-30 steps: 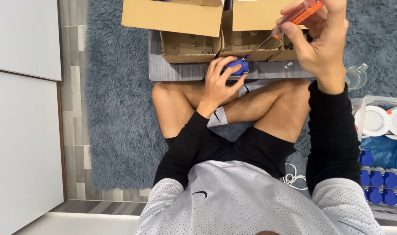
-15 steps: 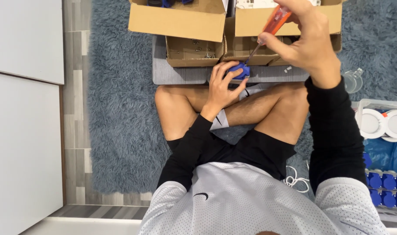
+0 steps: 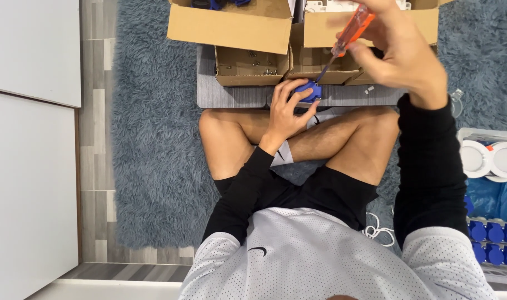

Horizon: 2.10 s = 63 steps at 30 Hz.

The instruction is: The person assembles a small electrical component by attaching a blue cover to a white base. They use a screwdriver to secure the cover with screws, then inspect the finished unit.

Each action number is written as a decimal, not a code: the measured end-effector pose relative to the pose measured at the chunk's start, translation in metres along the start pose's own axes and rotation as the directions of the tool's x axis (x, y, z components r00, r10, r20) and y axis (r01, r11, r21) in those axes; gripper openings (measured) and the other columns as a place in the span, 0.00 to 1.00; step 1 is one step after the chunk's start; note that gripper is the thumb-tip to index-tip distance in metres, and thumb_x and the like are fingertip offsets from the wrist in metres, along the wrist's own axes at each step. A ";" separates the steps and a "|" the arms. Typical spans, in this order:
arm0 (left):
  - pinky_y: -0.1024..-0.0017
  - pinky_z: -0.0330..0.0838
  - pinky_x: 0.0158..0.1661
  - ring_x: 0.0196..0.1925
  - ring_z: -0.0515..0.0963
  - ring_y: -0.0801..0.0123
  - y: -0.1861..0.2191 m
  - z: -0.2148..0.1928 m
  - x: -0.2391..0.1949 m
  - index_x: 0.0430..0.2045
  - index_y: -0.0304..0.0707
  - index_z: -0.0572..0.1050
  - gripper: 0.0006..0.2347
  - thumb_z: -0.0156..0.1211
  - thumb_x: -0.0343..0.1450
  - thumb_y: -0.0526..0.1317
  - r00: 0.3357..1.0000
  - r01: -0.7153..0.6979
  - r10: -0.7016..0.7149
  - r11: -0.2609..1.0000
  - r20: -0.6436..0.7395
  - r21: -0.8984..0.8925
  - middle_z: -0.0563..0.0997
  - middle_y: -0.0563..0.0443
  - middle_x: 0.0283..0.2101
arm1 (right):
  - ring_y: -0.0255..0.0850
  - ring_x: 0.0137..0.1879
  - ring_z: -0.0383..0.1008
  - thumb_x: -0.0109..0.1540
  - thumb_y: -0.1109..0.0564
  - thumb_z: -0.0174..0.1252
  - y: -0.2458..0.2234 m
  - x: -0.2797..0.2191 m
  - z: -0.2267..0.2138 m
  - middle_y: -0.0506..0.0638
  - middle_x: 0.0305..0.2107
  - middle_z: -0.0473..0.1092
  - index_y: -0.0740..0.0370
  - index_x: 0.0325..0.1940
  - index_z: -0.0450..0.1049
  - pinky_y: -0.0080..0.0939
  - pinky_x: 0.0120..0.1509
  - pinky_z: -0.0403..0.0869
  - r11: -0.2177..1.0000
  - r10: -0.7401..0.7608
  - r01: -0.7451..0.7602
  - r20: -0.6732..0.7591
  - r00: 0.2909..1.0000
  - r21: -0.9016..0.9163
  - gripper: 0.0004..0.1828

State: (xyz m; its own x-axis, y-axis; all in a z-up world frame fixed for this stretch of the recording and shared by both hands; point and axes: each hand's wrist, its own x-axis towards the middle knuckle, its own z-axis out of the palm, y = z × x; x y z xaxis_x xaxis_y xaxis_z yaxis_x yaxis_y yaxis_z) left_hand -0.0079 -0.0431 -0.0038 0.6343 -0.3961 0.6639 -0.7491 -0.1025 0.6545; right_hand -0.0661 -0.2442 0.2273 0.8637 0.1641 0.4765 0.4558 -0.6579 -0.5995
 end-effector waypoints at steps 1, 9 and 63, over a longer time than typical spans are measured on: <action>0.58 0.77 0.67 0.64 0.75 0.54 -0.002 0.001 -0.001 0.45 0.44 0.81 0.14 0.78 0.68 0.38 1.000 0.002 -0.002 1.000 0.003 0.001 0.78 0.56 0.62 | 0.61 0.63 0.81 0.70 0.83 0.50 -0.004 0.002 -0.004 0.70 0.54 0.73 0.74 0.83 0.57 0.53 0.70 0.81 0.971 0.076 -0.095 0.095 0.993 0.218 0.37; 0.57 0.77 0.67 0.64 0.75 0.53 -0.003 0.003 -0.002 0.46 0.44 0.81 0.15 0.78 0.68 0.38 1.000 -0.002 0.002 1.000 0.003 -0.004 0.77 0.56 0.62 | 0.58 0.52 0.80 0.69 0.79 0.83 0.022 -0.005 0.013 0.73 0.52 0.76 0.86 0.74 0.70 0.51 0.60 0.81 0.995 -0.085 0.077 -0.129 0.988 -0.065 0.35; 0.56 0.73 0.71 0.68 0.73 0.53 -0.014 0.010 -0.011 0.50 0.47 0.80 0.17 0.78 0.68 0.38 1.000 0.007 -0.007 1.000 0.009 -0.019 0.76 0.56 0.65 | 0.46 0.36 0.70 0.64 0.61 1.00 0.040 -0.005 0.035 0.61 0.42 0.77 0.78 0.65 0.78 0.44 0.40 0.71 0.901 -0.250 0.124 -0.264 0.932 -0.415 0.39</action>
State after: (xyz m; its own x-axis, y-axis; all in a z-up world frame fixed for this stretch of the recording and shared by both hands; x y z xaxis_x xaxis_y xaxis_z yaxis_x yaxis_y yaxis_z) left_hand -0.0067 -0.0461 -0.0236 0.6375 -0.4040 0.6560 -0.7409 -0.0877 0.6659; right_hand -0.0446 -0.2455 0.1793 0.6343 0.1233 0.7632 0.4287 -0.8776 -0.2144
